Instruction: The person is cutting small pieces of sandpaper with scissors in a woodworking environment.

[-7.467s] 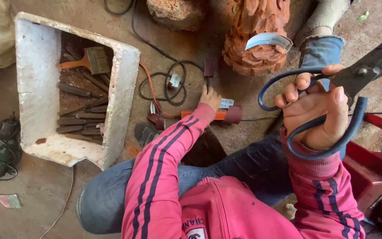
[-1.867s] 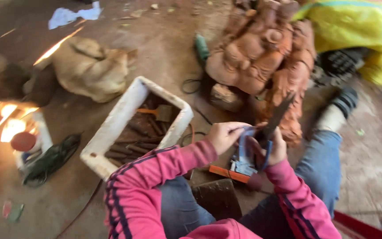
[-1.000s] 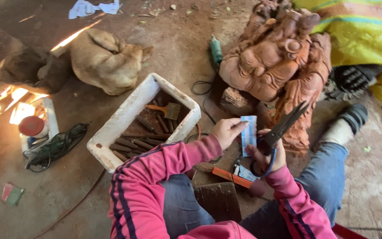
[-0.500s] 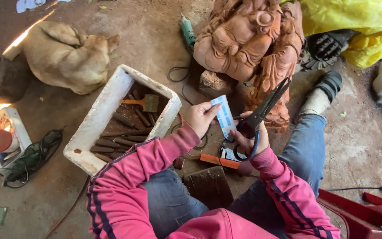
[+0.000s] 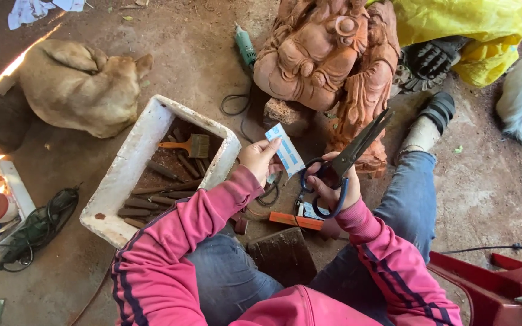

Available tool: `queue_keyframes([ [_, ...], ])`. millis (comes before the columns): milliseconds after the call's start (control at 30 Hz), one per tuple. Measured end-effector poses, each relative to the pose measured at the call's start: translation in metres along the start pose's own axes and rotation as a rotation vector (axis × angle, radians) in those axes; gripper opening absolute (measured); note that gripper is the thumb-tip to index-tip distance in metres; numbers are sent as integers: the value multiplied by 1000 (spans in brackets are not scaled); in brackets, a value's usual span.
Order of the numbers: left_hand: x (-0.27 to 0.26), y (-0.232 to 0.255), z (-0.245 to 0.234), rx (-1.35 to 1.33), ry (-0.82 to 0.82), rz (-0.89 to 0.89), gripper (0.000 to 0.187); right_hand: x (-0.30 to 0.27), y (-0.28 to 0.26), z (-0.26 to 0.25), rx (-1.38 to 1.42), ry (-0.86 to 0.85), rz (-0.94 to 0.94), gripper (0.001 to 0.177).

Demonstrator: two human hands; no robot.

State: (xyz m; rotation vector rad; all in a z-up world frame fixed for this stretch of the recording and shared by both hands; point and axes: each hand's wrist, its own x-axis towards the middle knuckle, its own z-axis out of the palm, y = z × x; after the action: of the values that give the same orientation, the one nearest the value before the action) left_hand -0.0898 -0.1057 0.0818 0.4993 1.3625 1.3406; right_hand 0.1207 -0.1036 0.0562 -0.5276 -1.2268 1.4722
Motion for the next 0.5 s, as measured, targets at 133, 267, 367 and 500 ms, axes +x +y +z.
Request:
queue_keyframes([
  [133,18,-27,-13,-143,-62,-159,24,-1,2,0,-90,7,-78,58],
  [267,20,-33,-15,-116,-98,-216,21,-1,-9,3,-289,30,-223,55],
  [367,5,-21,-4,11,-112,-177,27,-1,-11,8,-278,9,-261,51],
  [500,-14,-7,6,159,-129,-86,28,-3,-17,16,-303,-19,-302,47],
])
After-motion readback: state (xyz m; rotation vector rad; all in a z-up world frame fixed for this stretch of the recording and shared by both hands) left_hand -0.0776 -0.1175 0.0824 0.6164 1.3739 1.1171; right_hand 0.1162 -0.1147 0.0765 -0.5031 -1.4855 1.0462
